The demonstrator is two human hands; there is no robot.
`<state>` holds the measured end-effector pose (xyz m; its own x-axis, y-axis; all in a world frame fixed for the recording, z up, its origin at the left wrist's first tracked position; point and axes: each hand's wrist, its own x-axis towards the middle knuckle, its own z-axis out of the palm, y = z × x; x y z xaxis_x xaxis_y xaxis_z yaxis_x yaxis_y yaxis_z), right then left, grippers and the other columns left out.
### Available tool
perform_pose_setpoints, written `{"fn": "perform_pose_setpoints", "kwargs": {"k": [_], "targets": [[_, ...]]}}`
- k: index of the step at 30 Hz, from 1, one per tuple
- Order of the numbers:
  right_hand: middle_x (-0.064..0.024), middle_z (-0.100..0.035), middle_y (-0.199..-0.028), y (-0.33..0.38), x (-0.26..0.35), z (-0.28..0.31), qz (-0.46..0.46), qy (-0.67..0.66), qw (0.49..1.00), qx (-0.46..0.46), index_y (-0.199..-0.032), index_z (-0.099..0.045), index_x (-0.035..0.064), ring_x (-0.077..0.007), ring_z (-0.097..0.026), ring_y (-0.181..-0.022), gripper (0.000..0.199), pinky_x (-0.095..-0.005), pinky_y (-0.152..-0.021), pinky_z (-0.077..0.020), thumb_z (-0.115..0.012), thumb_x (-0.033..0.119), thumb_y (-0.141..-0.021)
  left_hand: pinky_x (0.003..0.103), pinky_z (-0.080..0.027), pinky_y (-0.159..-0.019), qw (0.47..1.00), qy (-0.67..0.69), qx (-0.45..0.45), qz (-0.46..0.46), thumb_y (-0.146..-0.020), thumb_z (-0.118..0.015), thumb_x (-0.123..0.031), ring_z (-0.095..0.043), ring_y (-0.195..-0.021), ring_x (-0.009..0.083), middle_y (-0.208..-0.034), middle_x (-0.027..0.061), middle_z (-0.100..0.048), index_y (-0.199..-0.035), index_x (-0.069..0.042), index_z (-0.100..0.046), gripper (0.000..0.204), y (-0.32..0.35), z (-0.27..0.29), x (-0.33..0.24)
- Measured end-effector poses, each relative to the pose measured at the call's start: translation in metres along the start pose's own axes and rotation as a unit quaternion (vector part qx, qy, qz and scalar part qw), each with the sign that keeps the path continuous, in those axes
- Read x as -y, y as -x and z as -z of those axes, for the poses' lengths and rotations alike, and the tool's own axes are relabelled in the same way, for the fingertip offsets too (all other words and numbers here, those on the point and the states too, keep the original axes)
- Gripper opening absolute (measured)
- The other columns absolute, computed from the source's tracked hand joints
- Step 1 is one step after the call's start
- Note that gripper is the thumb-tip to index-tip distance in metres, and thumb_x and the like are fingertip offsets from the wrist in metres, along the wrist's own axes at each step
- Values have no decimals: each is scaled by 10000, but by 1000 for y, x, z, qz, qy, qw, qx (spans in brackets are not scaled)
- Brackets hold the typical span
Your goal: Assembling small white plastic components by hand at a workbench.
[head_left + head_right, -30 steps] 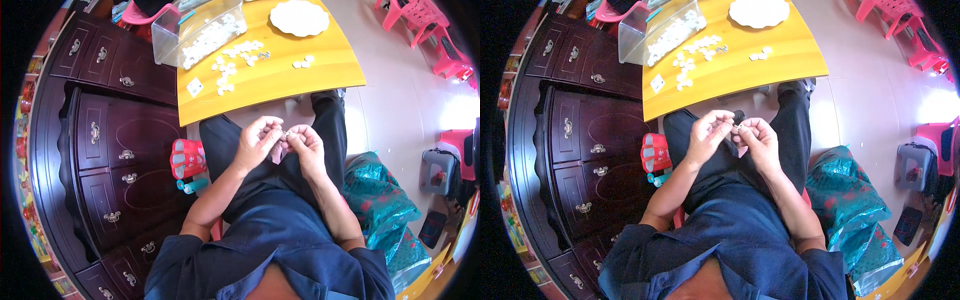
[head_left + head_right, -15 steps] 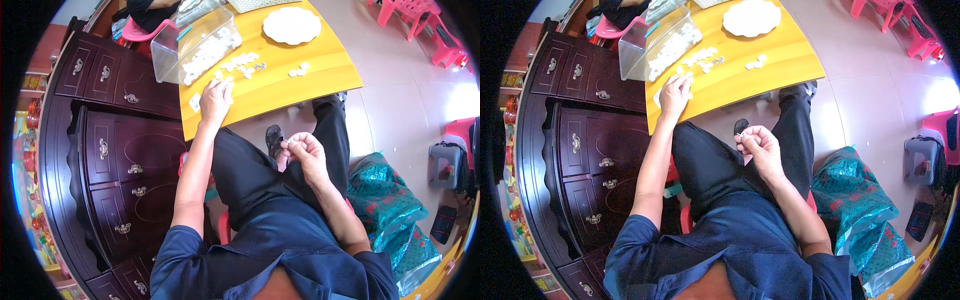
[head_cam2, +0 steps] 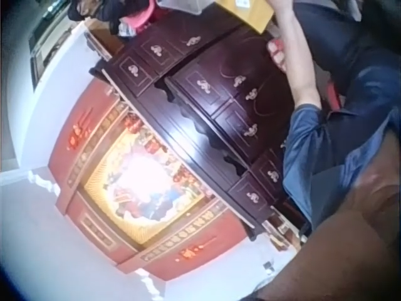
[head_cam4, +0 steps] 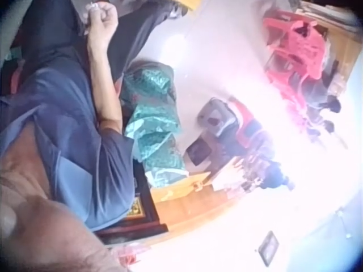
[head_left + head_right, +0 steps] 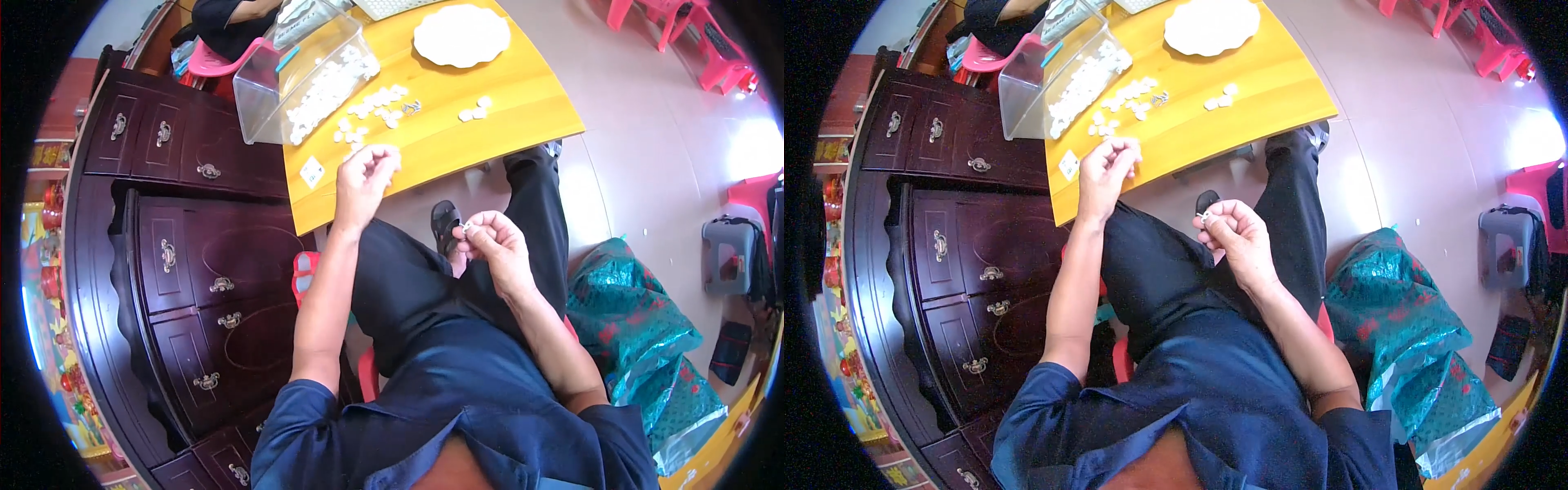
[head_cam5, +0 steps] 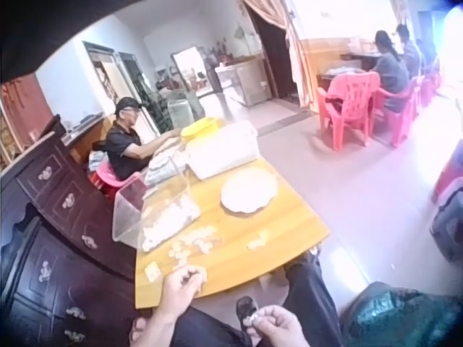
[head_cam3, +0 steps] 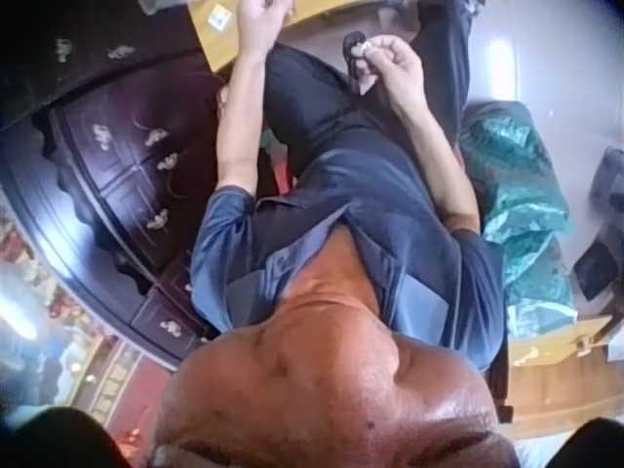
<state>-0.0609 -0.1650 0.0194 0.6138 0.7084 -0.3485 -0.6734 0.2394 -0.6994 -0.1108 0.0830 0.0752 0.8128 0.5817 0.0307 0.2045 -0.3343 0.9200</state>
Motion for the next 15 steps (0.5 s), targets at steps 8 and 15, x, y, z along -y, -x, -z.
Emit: {"fn": "perform_pose_setpoints", "kwargs": {"k": [8, 15], "targets": [[-59, -740, -963, -1, 0, -4, -1, 3, 1000, 5, -1058, -607, 68, -44, -646, -738, 75, -167, -584, -481, -622, 118, -1004, 196, -516, -673, 978, 180, 76, 74, -935, -679, -49, -650, -830, 57, -956, 20, -705, -1143, -9, -693, 212, 67, -34, 3], [-48, -745, -958, 0, -4, -3, 3, 10, 1000, 18, -1064, -610, 71, -41, -655, -742, 82, -162, -588, -486, -628, 124, -1004, 192, -513, -770, 978, 166, 112, 51, -919, -689, -9, -635, -861, 54, -994, 25, -692, -1164, 32, -667, 249, 84, -41, -6]]}}
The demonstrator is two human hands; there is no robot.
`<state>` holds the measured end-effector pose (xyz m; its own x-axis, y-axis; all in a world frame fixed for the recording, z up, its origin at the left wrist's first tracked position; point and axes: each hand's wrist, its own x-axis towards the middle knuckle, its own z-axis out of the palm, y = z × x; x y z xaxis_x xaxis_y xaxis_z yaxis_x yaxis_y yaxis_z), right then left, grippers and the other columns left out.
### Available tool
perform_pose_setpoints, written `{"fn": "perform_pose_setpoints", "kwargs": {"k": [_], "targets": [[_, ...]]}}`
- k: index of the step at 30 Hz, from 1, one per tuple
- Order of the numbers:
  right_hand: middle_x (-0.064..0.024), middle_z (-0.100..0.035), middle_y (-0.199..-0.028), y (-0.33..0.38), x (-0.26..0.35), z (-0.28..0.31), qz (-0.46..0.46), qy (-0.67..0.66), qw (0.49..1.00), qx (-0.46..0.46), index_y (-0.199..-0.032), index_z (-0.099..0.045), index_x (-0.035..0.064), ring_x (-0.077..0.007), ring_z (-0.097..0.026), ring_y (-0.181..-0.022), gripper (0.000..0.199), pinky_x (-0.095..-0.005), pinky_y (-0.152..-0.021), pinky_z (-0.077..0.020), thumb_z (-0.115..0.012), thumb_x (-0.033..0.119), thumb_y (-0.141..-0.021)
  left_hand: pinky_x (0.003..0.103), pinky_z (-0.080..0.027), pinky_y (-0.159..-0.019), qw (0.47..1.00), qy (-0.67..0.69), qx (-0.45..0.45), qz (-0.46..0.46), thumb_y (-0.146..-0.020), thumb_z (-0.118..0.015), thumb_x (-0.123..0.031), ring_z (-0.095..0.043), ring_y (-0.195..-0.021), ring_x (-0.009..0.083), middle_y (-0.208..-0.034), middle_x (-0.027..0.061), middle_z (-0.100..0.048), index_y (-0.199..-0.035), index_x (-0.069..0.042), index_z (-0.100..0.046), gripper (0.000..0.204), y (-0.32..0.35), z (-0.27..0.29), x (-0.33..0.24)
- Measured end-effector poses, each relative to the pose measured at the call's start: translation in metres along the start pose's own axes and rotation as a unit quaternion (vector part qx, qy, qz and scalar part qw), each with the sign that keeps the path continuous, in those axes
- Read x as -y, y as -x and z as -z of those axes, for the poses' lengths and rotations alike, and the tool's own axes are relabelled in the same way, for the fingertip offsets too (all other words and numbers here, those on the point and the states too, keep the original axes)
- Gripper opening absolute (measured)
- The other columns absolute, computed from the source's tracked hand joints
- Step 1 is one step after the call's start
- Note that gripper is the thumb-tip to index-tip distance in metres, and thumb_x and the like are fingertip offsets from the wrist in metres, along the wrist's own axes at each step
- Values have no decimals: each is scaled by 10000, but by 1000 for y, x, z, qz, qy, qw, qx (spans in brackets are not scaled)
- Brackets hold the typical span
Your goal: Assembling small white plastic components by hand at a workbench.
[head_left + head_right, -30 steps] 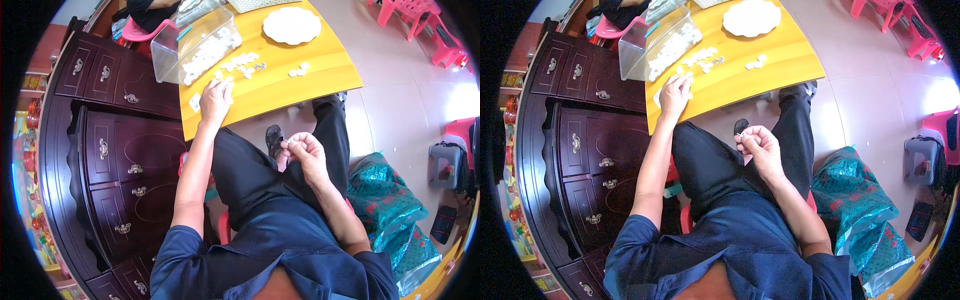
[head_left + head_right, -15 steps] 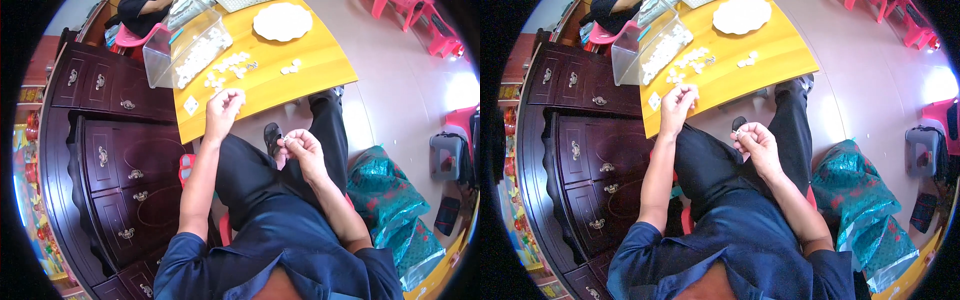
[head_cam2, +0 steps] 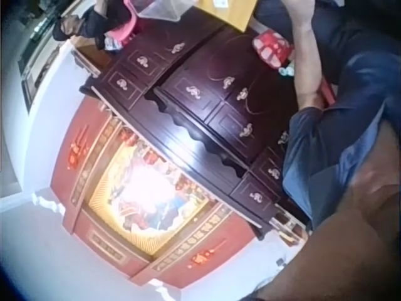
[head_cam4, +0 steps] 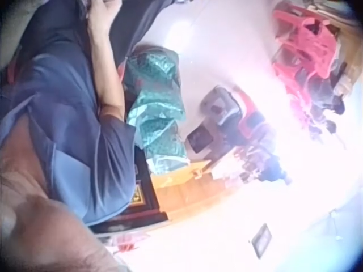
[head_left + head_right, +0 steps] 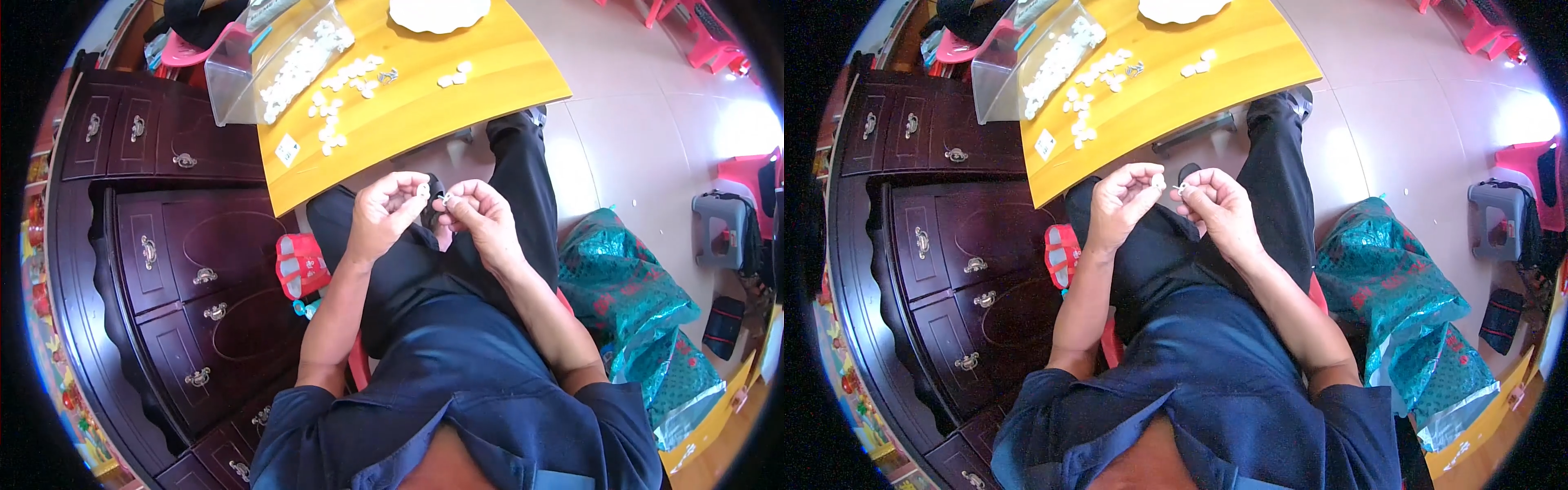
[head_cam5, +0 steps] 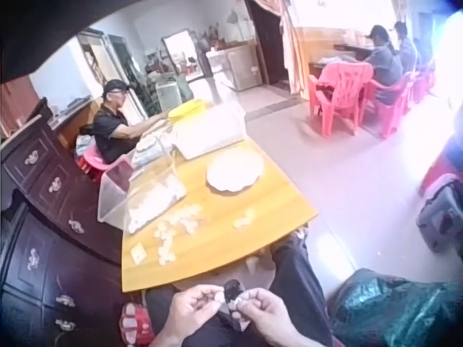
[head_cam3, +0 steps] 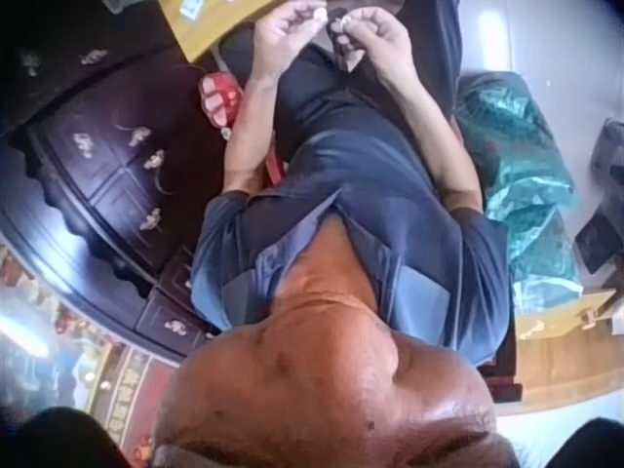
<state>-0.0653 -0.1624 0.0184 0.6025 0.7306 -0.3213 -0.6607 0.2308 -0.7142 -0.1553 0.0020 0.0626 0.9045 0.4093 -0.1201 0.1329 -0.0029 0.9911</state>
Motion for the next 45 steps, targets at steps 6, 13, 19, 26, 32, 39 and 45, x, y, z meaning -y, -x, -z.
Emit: {"fn": "perform_pose_setpoints", "kwargs": {"k": [6, 13, 19, 26, 32, 39, 45], "targets": [[-47, -747, -958, 1, -1, -1, 5, 12, 1000, 2, -1065, -612, 73, -40, -656, -742, 79, -162, -584, -489, -628, 122, -1005, 193, -514, -719, 999, -30, 11, -18, -927, -672, 1, -632, -812, 43, -937, 6, -685, -1115, 17, -675, 189, 2, -3, 0], [-53, -748, -957, 0, 4, -1, 9, 3, 1000, -6, -1060, -614, 74, -41, -649, -729, 74, -165, -554, -480, -628, 120, -1003, 204, -479, -635, 997, 68, -36, -7, -928, -635, -24, -574, -727, 59, -856, 6, -627, -1052, -4, -647, 127, 2, -3, 4], [-68, -746, -961, 1, 2, 1, -1, 2, 1000, -5, -1062, -609, 59, -58, -656, -735, 74, -187, -614, -502, -619, 103, -1004, 200, -518, -694, 998, 48, -33, -33, -929, -652, 15, -622, -774, 54, -916, 22, -655, -1125, 12, -638, 197, 3, -3, 16], [-74, -746, -973, 3, 5, 1, -6, 7, 1000, -2, -1059, -607, 48, -73, -666, -755, 68, -212, -701, -529, -610, 92, -1007, 210, -516, -688, 999, 32, -26, 7, -972, -662, -71, -617, -772, 60, -907, 15, -657, -1088, 2, -660, 137, 6, 4, 19], [-64, -742, -967, 2, 4, -2, -7, -3, 1000, -1, -1063, -609, 57, -57, -652, -744, 76, -188, -647, -507, -616, 106, -1006, 218, -504, -655, 997, -41, -41, -47, -983, -662, -120, -584, -733, 53, -866, -5, -645, -1046, -15, -675, 123, 5, -2, 23], [-45, -742, -956, 1, 2, 0, 6, -17, 1000, 5, -1063, -612, 67, -36, -633, -729, 89, -163, -609, -482, -633, 127, -1001, 232, -524, -648, 994, 104, -33, 27, -974, -661, -122, -596, -740, 77, -906, 7, -638, -1147, -6, -651, 208, 9, -9, 17], [-26, -744, -935, 1, -1, -1, 14, 9, 1000, 5, -1059, -613, 77, -32, -638, -714, 92, -146, -548, -456, -639, 143, -1000, 217, -518, -657, 995, 94, -34, 15, -974, -651, -88, -600, -753, 62, -929, 13, -663, -1171, -1, -645, 216, 11, -12, 18]]}}
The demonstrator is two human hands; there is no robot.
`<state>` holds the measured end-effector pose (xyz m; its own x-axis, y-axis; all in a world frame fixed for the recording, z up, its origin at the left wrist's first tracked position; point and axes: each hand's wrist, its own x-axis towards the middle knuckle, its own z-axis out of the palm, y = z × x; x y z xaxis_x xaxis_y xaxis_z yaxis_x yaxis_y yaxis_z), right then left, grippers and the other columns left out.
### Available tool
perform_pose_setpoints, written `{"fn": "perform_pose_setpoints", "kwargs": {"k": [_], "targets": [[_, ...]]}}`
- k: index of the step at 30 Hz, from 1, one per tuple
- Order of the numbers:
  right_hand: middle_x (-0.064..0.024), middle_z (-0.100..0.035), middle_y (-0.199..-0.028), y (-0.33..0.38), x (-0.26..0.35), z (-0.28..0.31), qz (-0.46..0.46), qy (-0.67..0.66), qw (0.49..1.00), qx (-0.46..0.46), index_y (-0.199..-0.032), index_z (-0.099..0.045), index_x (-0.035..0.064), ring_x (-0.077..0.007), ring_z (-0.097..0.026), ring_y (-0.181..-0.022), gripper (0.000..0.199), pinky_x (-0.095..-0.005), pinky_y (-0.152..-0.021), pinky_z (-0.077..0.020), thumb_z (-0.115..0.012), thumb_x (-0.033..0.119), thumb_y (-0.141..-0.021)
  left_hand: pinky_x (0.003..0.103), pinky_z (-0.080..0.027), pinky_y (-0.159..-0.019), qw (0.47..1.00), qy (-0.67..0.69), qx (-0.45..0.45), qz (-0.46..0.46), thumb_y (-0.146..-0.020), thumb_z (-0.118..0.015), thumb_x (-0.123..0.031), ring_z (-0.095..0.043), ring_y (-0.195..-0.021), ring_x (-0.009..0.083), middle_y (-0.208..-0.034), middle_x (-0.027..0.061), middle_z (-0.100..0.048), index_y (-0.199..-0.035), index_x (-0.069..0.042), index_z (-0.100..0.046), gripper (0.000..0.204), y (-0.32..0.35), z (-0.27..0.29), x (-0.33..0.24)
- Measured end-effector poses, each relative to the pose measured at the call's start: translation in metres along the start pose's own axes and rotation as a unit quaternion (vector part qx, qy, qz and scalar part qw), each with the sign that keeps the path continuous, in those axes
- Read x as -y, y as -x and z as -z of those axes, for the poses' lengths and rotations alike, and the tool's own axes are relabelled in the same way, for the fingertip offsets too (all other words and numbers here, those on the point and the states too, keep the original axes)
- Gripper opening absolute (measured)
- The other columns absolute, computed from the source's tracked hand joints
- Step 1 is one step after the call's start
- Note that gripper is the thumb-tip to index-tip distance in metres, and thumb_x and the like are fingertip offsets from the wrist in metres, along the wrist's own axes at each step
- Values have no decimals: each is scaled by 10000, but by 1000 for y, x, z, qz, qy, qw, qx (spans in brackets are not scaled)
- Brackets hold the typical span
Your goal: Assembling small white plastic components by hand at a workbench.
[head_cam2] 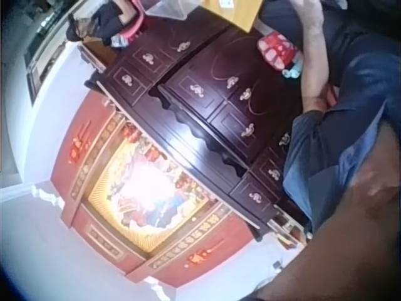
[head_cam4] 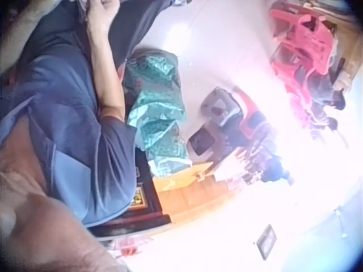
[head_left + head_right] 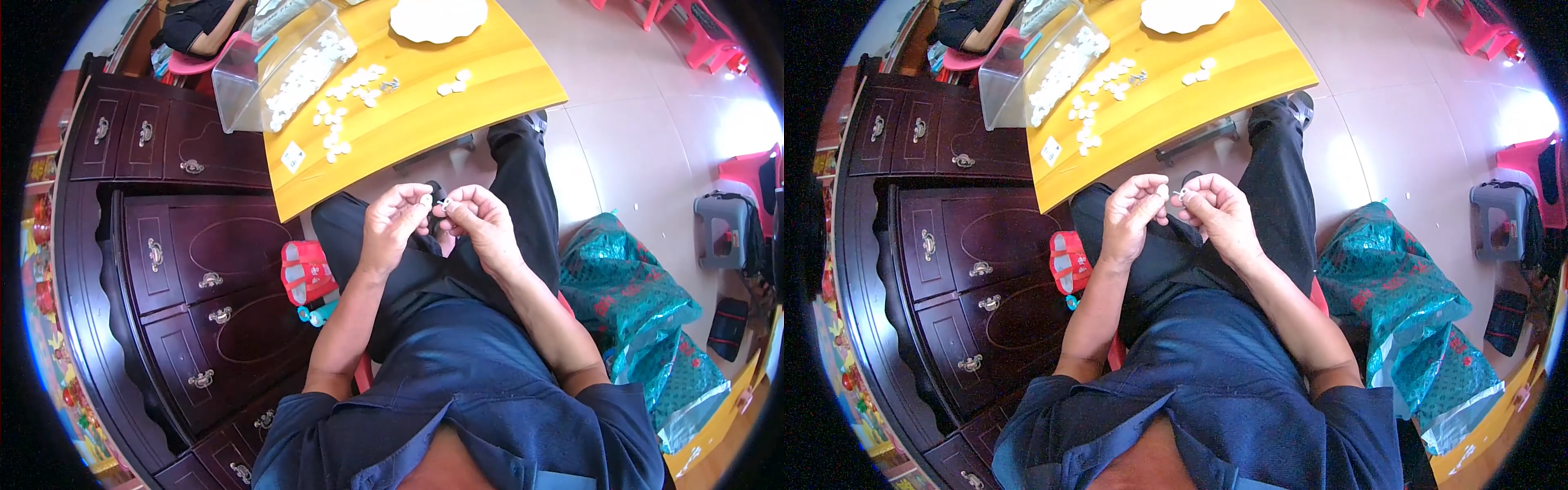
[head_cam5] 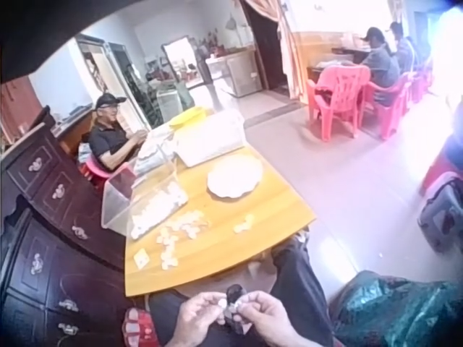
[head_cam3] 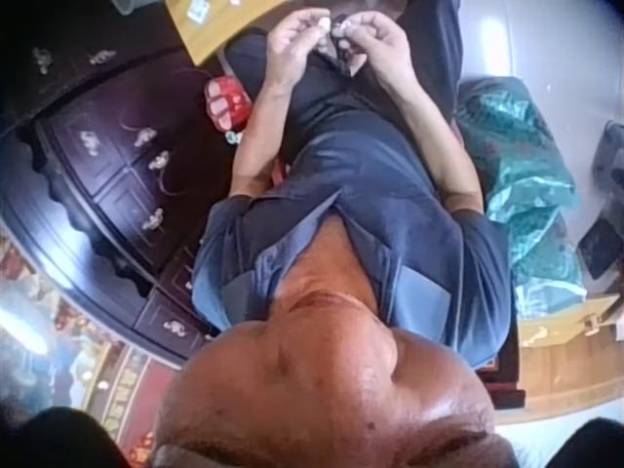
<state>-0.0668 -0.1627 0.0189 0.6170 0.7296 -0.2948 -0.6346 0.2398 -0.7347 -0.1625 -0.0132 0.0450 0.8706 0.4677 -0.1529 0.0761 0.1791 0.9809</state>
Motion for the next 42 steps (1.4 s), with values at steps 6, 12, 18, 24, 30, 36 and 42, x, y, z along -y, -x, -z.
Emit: {"fn": "perform_pose_setpoints", "kwargs": {"k": [6, 12, 18, 24, 30, 36, 42], "targets": [[-27, -743, -927, -1, -4, 2, 3, 6, 1000, -1, -1059, -613, 83, -34, -652, -714, 97, -144, -512, -441, -642, 154, -1000, 195, -506, -674, 999, -32, 9, -14, -970, -658, -58, -612, -774, 40, -971, 21, -693, -1175, 7, -643, 215, 3, -6, -4], [-41, -742, -941, 0, -1, 0, 5, 13, 1000, -1, -1062, -613, 64, -43, -656, -738, 101, -155, -540, -460, -632, 145, -1004, 207, -521, -695, 999, -34, -2, -36, -954, -677, -50, -627, -789, 52, -952, 26, -687, -1144, 0, -630, 202, 3, -3, -1], [-82, -742, -982, -5, -6, 7, -29, -137, 988, -68, -1061, -624, 58, -89, -686, -799, 94, -205, -691, -552, -639, 116, -988, 232, -544, -704, 1000, 6, -12, -12, -940, -676, -27, -640, -749, 85, -930, 61, -697, -1043, -12, -602, 128, 9, -21, 0], [-123, -731, -1027, -9, -14, 15, -22, -252, 962, -100, -1074, -632, 36, -167, -700, -892, 102, -291, -832, -581, -621, 75, -980, 209, -518, -676, 999, -13, 24, -20, -911, -690, 22, -635, -767, 50, -869, 11, -671, -989, -23, -617, 116, 20, -61, 36], [-112, -730, -1016, -8, -7, 13, -37, -246, 962, -112, -1051, -639, 43, -156, -694, -895, 78, -289, -839, -582, -611, 67, -982, 205, -502, -610, 995, -85, 36, -31, -877, -696, 48, -611, -678, 41, -765, 7, -651, -901, -19, -629, 98, 20, -61, 34], [-106, -725, -997, -7, -8, 8, -1, -205, 976, -66, -1057, -631, 41, -138, -679, -871, 82, -280, -828, -572, -617, 62, -979, 177, -462, -603, 986, -137, 82, -37, -874, -673, 56, -547, -681, 2, -802, -33, -614, -1032, -21, -647, 177, 20, -51, 17], [-74, -731, -998, -4, -3, 4, 7, -142, 987, -70, -1072, -621, 49, -95, -674, -820, 102, -221, -761, -552, -633, 110, -991, 170, -488, -656, 990, -106, -32, -84, -931, -656, 38, -575, -726, 2, -866, -37, -613, -1196, 12, -628, 268, 7, -22, 4]]}}
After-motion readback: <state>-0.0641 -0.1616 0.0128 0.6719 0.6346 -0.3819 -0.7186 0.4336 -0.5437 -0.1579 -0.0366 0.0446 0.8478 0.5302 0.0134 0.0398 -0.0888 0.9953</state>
